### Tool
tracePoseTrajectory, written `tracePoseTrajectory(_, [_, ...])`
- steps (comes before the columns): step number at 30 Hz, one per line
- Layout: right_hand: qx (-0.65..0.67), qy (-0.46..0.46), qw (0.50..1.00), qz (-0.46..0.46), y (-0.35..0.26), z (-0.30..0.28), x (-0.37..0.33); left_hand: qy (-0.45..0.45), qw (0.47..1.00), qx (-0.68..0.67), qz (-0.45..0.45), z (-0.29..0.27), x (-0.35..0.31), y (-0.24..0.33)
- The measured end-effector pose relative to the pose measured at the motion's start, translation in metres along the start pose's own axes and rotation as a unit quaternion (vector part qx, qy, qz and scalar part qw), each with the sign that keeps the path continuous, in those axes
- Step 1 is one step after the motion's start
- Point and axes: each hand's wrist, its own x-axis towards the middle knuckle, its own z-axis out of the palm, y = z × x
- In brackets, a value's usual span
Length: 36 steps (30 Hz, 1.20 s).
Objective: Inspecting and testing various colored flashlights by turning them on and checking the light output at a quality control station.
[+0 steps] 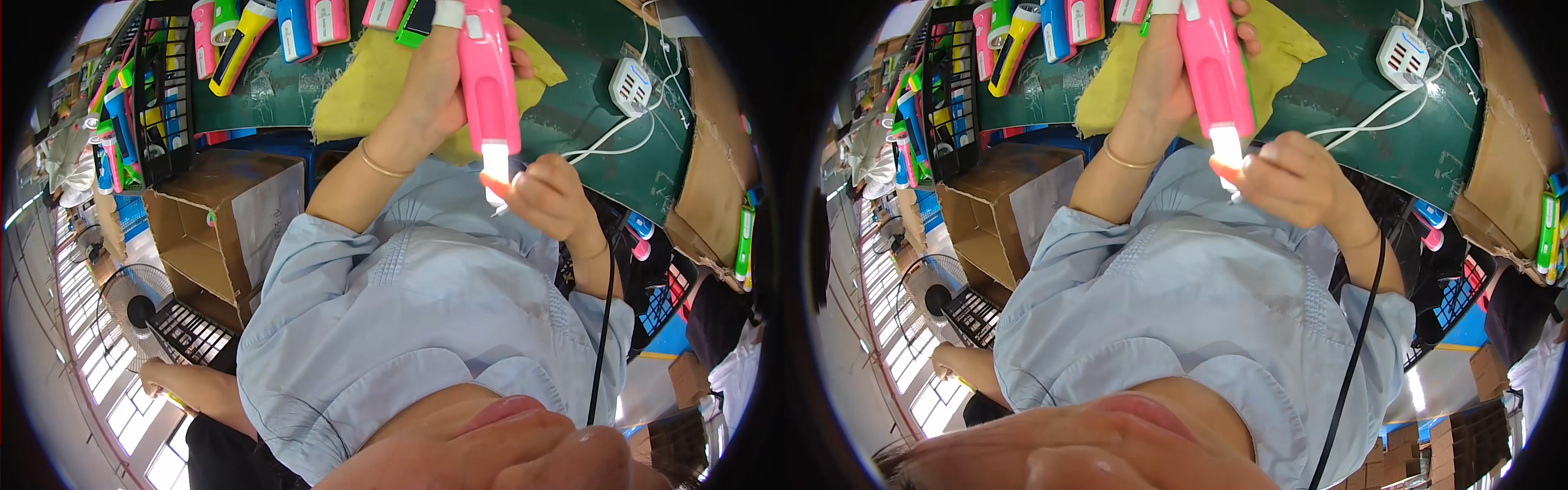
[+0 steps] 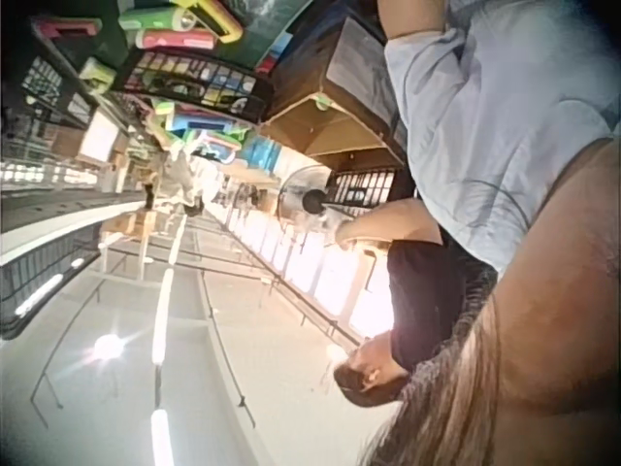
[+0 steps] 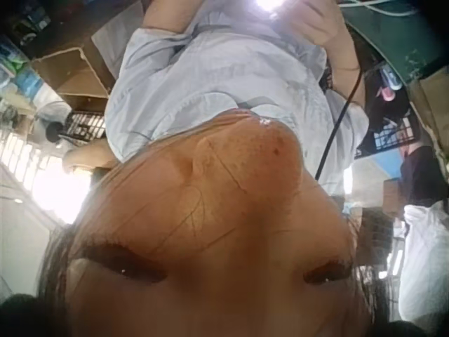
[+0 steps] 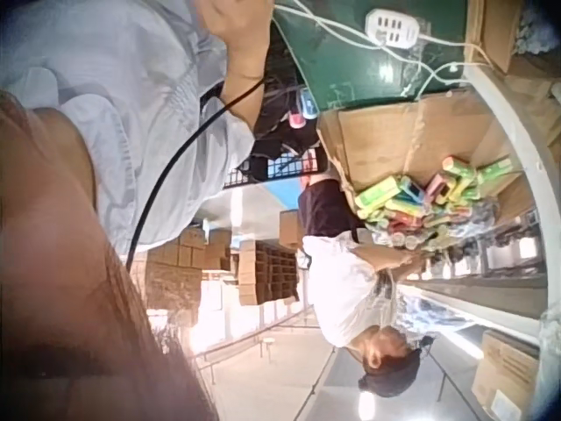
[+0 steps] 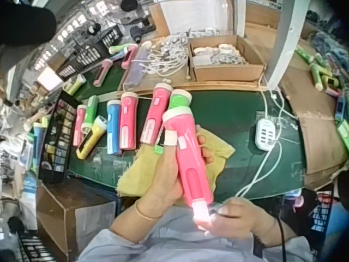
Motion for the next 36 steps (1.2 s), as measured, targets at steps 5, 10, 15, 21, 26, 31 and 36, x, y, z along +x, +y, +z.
tracePoseTrajectory(5, [0.062,-0.031,0.934,0.351,-0.007,-0.009,0.008,-0.156,0.976,-0.075,0.132,-0.004,-0.006,-0.006])
tracePoseTrajectory(10, [0.267,0.048,0.841,0.467,0.013,0.015,-0.004,-0.273,0.747,0.49,0.356,-0.002,-0.022,-0.014])
tracePoseTrajectory(15, [0.091,-0.002,0.891,0.445,0.017,-0.006,-0.015,-0.26,0.658,0.585,0.395,-0.005,-0.032,-0.018])
tracePoseTrajectory(21, [0.177,0.022,0.846,0.503,0.009,-0.023,-0.008,-0.156,0.679,0.587,0.412,-0.007,-0.044,-0.019])
tracePoseTrajectory(26, [0.236,0.091,0.811,0.527,0.001,-0.031,-0.005,-0.097,0.71,0.593,0.366,-0.002,-0.045,-0.018])
tracePoseTrajectory(31, [0.265,0.11,0.834,0.472,-0.003,-0.044,0.017,-0.099,0.855,0.465,0.206,0.015,-0.033,-0.001])
tracePoseTrajectory(36, [0.231,0.058,0.837,0.494,0.008,-0.036,0.04,-0.021,0.825,0.55,0.131,0.032,-0.028,0.003])
